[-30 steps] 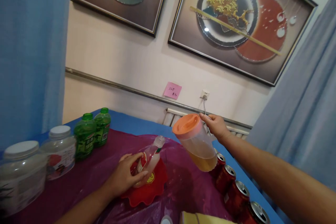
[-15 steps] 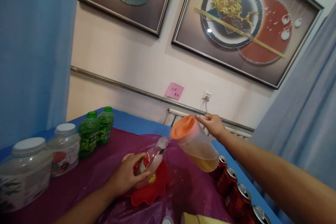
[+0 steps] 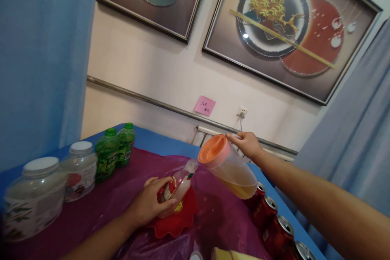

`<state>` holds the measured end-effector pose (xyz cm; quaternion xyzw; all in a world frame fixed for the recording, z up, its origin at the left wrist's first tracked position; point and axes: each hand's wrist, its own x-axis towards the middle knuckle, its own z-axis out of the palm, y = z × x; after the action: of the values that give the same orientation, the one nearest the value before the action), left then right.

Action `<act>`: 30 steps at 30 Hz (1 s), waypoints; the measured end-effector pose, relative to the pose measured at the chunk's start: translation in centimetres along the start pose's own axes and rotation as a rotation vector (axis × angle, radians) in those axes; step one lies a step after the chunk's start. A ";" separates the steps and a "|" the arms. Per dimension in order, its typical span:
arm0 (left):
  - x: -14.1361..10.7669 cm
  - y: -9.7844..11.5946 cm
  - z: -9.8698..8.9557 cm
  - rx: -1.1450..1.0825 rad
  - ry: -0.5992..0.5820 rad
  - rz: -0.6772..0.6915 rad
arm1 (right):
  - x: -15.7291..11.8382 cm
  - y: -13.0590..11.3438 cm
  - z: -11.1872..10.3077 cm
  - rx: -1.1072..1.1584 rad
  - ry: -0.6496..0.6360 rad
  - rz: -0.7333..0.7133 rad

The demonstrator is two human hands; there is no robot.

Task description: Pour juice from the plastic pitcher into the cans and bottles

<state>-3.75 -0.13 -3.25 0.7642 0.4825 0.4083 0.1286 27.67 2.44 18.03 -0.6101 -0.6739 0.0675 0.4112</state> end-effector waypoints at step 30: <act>-0.1 0.3 -0.1 -0.022 -0.032 -0.009 | 0.5 -2.0 -0.7 -0.042 -0.082 -0.041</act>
<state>-3.69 -0.41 -3.09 0.7669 0.4794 0.4007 0.1467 26.58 2.09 19.90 -0.6013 -0.7039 0.0696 0.3717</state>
